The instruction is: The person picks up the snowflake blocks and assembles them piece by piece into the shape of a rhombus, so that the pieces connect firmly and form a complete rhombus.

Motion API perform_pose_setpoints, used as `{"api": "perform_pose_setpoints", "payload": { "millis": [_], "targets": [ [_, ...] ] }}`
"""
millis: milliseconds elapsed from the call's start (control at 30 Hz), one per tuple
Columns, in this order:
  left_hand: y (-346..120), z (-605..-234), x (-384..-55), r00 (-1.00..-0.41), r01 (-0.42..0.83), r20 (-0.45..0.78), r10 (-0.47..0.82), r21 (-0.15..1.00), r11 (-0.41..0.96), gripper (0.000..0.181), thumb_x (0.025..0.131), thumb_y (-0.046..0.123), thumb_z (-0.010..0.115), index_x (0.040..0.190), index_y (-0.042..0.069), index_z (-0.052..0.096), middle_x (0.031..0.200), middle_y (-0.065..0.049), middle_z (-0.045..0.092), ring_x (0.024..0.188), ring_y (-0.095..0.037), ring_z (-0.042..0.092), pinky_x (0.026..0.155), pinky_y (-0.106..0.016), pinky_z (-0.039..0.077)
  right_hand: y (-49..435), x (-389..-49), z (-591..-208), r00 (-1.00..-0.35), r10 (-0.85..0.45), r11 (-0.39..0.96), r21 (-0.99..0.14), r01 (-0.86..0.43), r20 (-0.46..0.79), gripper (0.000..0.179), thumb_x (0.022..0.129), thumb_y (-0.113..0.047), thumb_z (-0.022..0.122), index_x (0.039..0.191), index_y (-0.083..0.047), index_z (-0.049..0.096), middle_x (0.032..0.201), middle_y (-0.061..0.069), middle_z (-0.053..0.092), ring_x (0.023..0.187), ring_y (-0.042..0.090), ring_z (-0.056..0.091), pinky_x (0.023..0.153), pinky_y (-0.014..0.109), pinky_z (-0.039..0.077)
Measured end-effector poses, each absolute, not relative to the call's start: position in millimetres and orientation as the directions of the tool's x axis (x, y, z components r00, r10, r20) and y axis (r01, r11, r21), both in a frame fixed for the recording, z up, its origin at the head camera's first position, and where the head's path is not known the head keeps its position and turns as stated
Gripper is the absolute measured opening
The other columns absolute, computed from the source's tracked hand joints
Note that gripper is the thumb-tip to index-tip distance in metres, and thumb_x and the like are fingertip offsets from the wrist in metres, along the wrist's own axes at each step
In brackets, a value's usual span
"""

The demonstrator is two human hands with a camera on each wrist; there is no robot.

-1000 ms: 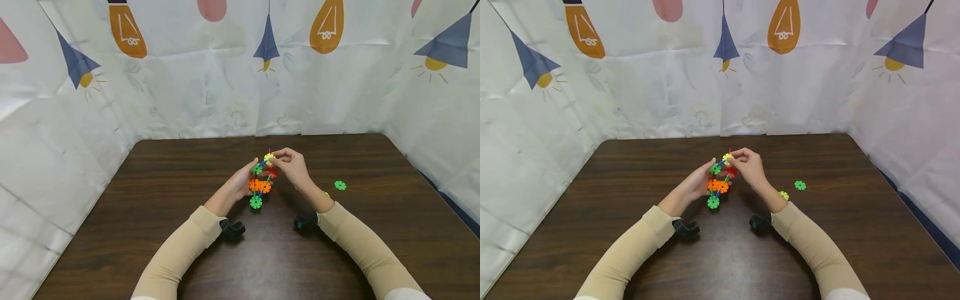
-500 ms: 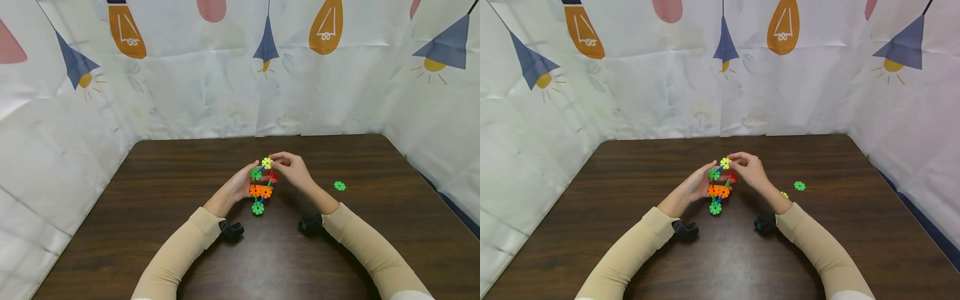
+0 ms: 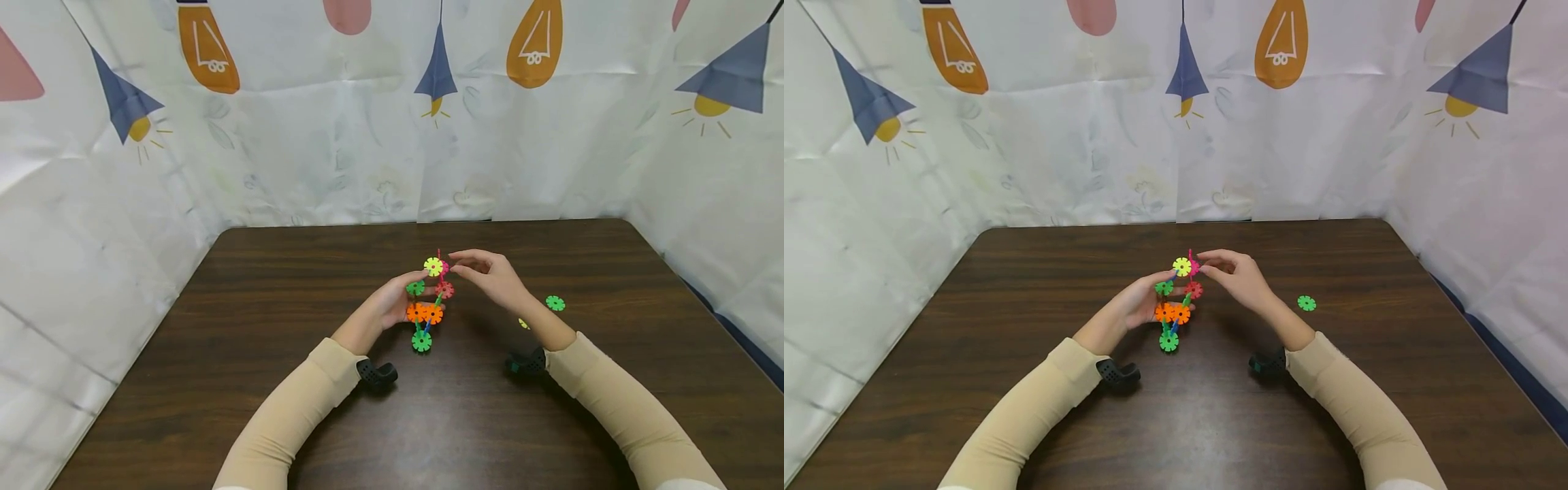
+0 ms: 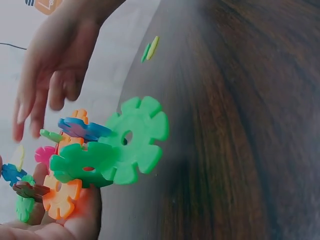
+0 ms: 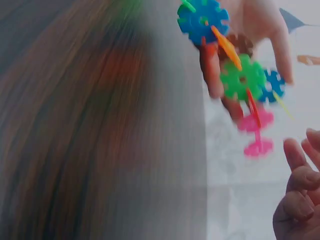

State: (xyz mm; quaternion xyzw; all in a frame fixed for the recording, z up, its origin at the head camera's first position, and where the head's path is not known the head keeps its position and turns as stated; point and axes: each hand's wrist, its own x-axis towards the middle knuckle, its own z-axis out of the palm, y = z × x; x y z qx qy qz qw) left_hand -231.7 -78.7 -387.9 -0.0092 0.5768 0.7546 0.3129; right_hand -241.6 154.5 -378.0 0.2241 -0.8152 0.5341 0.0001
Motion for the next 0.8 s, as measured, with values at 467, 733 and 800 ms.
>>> {"api": "perform_pose_setpoints", "payload": {
  "millis": [467,733,800],
  "targets": [
    [-84,-389,-233,-0.835,-0.457,-0.35,0.424,0.871,-0.181,0.058,0.108,0.033,0.048,0.156,0.006,0.033,0.154,-0.016,0.047,0.129,-0.042,0.056,0.077,-0.034,0.058,248,-240,-377,-0.824,-0.563,0.569,-0.753,-0.33,-0.065,0.034,0.099,-0.018,0.071,0.128,-0.001,0.067,0.104,0.007,0.066,0.087,0.022,0.061,0.075,0.032,0.048],
    [-83,-392,-234,-0.839,-0.447,-0.31,0.447,0.861,-0.242,0.056,0.108,0.033,0.044,0.157,0.008,0.031,0.158,-0.015,0.042,0.136,-0.044,0.049,0.081,-0.036,0.057,280,-236,-383,-0.765,-0.612,0.607,-0.739,-0.293,-0.2,0.032,0.093,-0.015,0.077,0.118,0.001,0.067,0.093,0.005,0.057,0.069,0.014,0.051,0.069,0.029,0.043],
    [-83,-392,-234,-0.843,-0.443,-0.298,0.448,0.857,-0.263,0.055,0.108,0.032,0.043,0.156,0.009,0.03,0.158,-0.015,0.042,0.135,-0.043,0.049,0.078,-0.035,0.056,283,-235,-384,-0.764,-0.61,0.614,-0.735,-0.288,-0.211,0.031,0.092,-0.015,0.078,0.116,0.001,0.067,0.092,0.005,0.057,0.069,0.014,0.05,0.068,0.029,0.042]
  ]
}}
